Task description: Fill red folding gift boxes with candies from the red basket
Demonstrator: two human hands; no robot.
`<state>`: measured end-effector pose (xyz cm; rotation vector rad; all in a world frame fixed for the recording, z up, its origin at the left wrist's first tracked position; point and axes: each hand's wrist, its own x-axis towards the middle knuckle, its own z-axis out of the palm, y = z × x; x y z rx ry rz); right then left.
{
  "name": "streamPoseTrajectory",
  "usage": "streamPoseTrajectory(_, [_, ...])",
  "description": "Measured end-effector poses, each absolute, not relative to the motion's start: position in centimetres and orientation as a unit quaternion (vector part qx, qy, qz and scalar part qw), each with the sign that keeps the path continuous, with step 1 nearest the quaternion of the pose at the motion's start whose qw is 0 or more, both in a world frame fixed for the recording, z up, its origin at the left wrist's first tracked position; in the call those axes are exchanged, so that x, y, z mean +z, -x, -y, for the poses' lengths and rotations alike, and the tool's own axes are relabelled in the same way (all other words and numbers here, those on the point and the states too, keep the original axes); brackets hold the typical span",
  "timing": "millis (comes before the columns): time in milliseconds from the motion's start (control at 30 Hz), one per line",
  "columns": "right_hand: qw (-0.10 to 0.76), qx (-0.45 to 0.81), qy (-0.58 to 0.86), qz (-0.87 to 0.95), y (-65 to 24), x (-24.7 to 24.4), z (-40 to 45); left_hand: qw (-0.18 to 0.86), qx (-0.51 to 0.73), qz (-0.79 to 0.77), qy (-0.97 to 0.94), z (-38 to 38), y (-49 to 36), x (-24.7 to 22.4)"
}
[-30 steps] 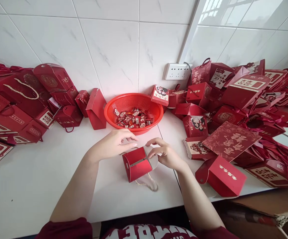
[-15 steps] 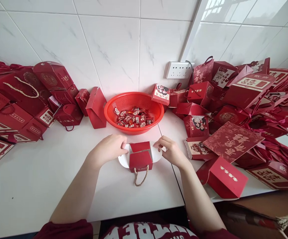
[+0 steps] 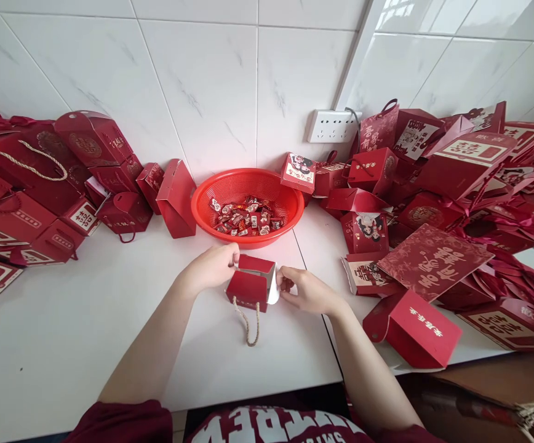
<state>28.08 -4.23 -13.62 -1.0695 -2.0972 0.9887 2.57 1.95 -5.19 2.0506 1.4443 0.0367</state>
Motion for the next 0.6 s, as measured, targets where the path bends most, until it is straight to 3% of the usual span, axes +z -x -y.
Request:
streamPoseTrajectory(133, [0.318,0.389,0.348,0.791,-27.5,-13.0,4.8,0.249,0.078,-0.527,-0.809,-2.6,-2.3,-5.5])
streamPoseTrajectory(300, [0.416,0.303,0.322,0.795,-27.0,-12.8,5.0,0.309,0.091,-0.467,-0.823,-2.8,-2.5,-6.2])
streamPoseTrajectory(600, [0.366,0.261,0.349,0.822,-27.1,-12.8,5.1,0.376,0.034,-0.49,-0.786,-2.0,-1.9,-3.2])
